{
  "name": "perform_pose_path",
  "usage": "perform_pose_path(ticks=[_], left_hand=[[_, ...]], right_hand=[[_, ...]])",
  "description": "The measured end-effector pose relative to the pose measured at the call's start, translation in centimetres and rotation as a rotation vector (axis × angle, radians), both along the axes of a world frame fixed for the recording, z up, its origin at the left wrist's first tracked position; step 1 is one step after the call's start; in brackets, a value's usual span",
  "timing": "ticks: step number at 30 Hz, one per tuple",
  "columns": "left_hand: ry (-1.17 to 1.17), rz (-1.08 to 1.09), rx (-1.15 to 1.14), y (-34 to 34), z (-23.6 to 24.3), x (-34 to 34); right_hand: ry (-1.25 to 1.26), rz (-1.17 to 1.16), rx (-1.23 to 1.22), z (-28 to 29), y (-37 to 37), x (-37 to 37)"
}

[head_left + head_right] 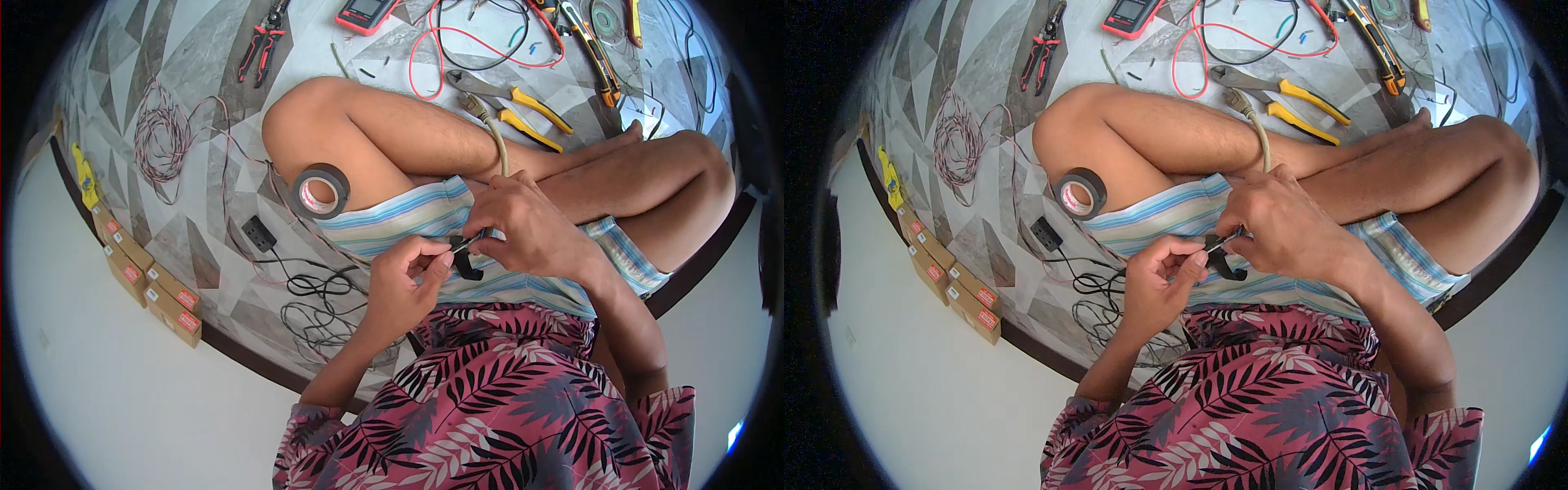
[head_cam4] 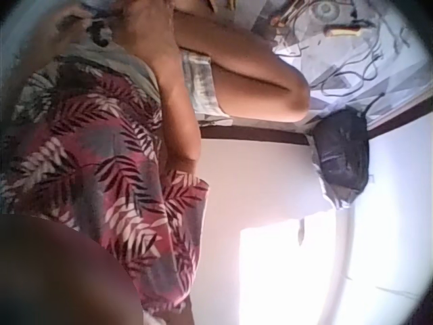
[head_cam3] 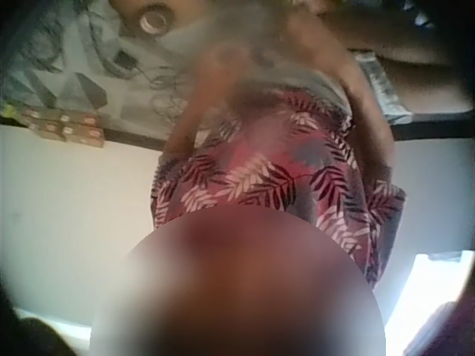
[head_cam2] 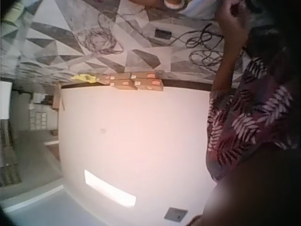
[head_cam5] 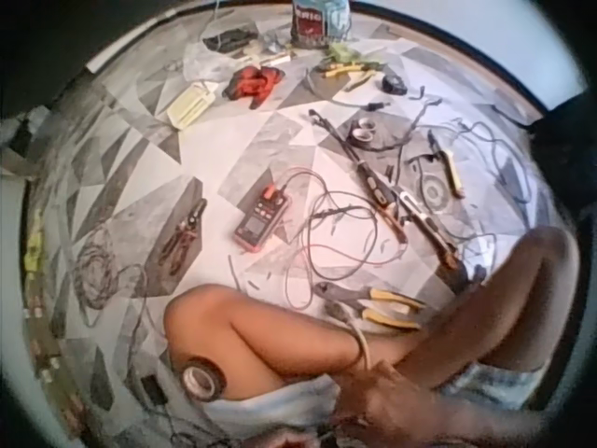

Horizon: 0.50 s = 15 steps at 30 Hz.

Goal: Splicing and taping electrical wires while testing with a multimeter.

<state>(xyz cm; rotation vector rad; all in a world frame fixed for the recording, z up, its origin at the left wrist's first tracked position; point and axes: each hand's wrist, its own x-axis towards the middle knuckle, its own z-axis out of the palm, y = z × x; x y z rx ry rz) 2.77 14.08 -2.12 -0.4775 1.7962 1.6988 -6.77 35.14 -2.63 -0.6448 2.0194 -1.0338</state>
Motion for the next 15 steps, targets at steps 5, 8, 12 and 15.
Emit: perform_pose_path(ticks=[5, 8, 12, 15], left_hand=[[0.018, -0.004, 0.006, -0.1, 0.1, -0.2], [-0.044, -0.028, 0.039, -0.7, 0.0, -0.7], [-0.132, -0.005, 0.154, -1.1, -0.2, -1.1], [-0.222, 0.041, 0.213, -1.3, -0.2, -1.8]], right_hand=[[-0.041, -0.031, -0.014, -0.4, -0.1, 0.2], [0.024, -0.082, -0.081, -0.7, 0.1, 0.8], [0.029, -0.115, -0.149, -1.2, 0.4, 1.2], [0.029, -0.114, -0.147, -1.1, 0.3, 1.2]])
